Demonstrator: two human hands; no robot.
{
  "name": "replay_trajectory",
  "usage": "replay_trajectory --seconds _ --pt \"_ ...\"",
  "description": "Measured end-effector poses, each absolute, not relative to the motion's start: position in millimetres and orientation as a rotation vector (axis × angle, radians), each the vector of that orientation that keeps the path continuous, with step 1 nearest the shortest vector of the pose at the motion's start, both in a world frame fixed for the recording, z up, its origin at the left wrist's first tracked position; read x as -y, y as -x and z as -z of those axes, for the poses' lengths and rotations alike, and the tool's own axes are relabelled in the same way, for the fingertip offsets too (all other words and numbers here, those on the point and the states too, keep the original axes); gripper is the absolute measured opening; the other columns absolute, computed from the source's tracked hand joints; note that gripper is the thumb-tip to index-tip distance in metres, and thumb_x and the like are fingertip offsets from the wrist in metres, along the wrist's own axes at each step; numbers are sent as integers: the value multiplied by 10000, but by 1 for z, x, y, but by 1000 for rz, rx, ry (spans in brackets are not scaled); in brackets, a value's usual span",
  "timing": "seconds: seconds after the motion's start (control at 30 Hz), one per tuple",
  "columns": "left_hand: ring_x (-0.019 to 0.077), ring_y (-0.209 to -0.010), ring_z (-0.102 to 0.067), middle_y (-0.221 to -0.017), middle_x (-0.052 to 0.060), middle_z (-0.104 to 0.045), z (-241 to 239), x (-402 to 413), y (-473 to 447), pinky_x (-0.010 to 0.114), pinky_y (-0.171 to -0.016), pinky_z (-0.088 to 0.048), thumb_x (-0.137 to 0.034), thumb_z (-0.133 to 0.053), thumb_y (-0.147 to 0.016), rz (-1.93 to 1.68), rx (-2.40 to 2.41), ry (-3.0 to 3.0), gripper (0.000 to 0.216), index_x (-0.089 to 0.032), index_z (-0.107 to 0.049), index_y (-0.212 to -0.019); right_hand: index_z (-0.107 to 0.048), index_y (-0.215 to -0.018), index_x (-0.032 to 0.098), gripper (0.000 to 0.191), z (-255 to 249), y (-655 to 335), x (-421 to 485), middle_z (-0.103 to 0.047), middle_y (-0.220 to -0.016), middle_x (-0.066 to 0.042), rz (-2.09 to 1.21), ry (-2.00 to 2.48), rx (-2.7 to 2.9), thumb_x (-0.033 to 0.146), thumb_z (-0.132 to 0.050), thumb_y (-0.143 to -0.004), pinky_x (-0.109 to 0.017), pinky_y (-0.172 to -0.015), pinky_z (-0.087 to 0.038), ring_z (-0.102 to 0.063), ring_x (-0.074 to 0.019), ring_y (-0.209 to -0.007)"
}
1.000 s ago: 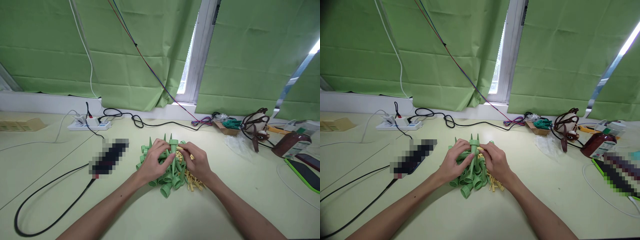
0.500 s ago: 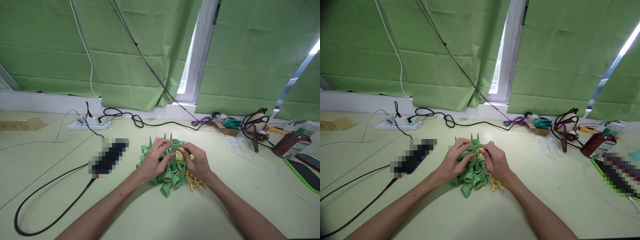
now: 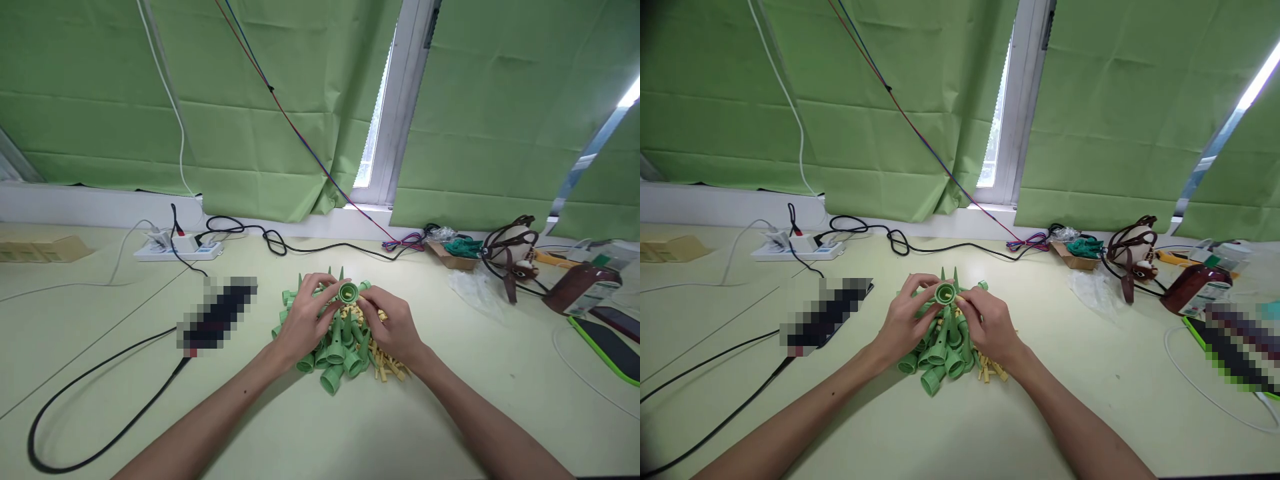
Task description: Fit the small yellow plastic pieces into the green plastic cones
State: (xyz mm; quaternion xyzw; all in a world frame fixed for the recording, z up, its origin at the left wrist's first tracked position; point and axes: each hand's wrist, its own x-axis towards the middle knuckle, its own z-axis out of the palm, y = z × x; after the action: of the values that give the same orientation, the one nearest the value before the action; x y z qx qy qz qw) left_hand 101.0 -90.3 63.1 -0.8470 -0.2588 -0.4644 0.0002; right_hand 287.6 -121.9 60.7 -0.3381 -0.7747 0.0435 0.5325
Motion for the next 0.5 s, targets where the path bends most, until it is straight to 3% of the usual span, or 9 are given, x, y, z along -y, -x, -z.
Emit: replay_trajectory --seconds 0.1,0.17,0.33,0.5 --pt "206 -1023 -522 -1078 80 -536 -65 92 -103 342 -856 -459 -132 -499 -942 1507 948 2656 276 -212 -567 -1198 -613 -937 176 147 -61 -287 121 -556 -705 -12 -47 790 1822 121 -479 -960 -254 -581 -397 -486 -130 -619" --pt "196 -968 -524 -1003 66 -558 -67 94 -103 336 -845 -442 -178 -470 -965 1568 1048 2679 154 -183 -592 -1060 -623 -946 177 147 -61 -287 121 -567 -709 -16 -7 788 1797 112 -491 -955 -258 -576 -400 -486 -132 -620" --pt "172 -827 -493 -813 31 -551 -73 97 -103 315 -768 -396 -293 -288 -1039 1684 1185 2893 370 -176 -556 -811 -642 -1016 184 164 -58 -290 117 -611 -776 -40 47 785 1808 107 -511 -954 -268 -590 -434 -531 -141 -659" --pt "165 -775 -452 -757 14 -484 -77 100 -103 302 -727 -372 -370 -329 -1029 1677 1225 3004 386 -179 -496 -737 -634 -1128 213 218 -51 -293 114 -635 -888 -71 37 793 1891 140 -499 -973 -290 -640 -485 -597 -165 -759"
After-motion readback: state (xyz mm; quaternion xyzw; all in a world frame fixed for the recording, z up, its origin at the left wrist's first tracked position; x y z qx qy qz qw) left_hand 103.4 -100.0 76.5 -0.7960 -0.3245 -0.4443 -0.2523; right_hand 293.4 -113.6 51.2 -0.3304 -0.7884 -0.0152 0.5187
